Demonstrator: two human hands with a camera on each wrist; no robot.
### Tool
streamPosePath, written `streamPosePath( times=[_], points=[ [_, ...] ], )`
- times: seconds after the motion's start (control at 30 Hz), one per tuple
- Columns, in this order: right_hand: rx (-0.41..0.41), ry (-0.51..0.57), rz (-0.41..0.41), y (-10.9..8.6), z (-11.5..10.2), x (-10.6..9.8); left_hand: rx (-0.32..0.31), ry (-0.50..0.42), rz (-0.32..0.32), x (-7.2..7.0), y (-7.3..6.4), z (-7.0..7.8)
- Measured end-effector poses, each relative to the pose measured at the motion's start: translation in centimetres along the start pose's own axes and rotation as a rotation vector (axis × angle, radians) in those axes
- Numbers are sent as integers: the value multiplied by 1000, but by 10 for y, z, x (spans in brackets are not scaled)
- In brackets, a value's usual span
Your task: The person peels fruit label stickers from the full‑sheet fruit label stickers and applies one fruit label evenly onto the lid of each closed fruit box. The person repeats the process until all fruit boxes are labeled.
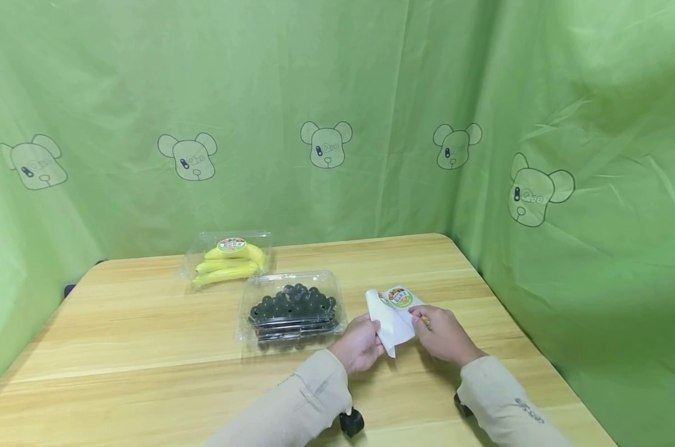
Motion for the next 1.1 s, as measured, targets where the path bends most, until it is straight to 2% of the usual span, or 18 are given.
streamPosePath(
  times=[0.23,0.63,0.9,1.1],
  points=[
    [31,-18,-7,2,4,-3,-3,11,12,-1,-1,0],
    [31,-74,36,6,6,-15,1,18,25,-1,-1,0],
    [77,-84,43,5,8,-24,-14,24,43,-2,-2,-3],
    [82,-104,69,4,9,-31,-15,31,49,-2,-4,-4]
  ],
)
Point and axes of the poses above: each hand's wrist, its own y-axis towards the middle knuckle, its own x-axis out of the palm, z = x × y, the point moved 10 cm from there along y, towards the middle knuckle, and after that the axes turned 8 degrees about z, right-handed, at the moved point
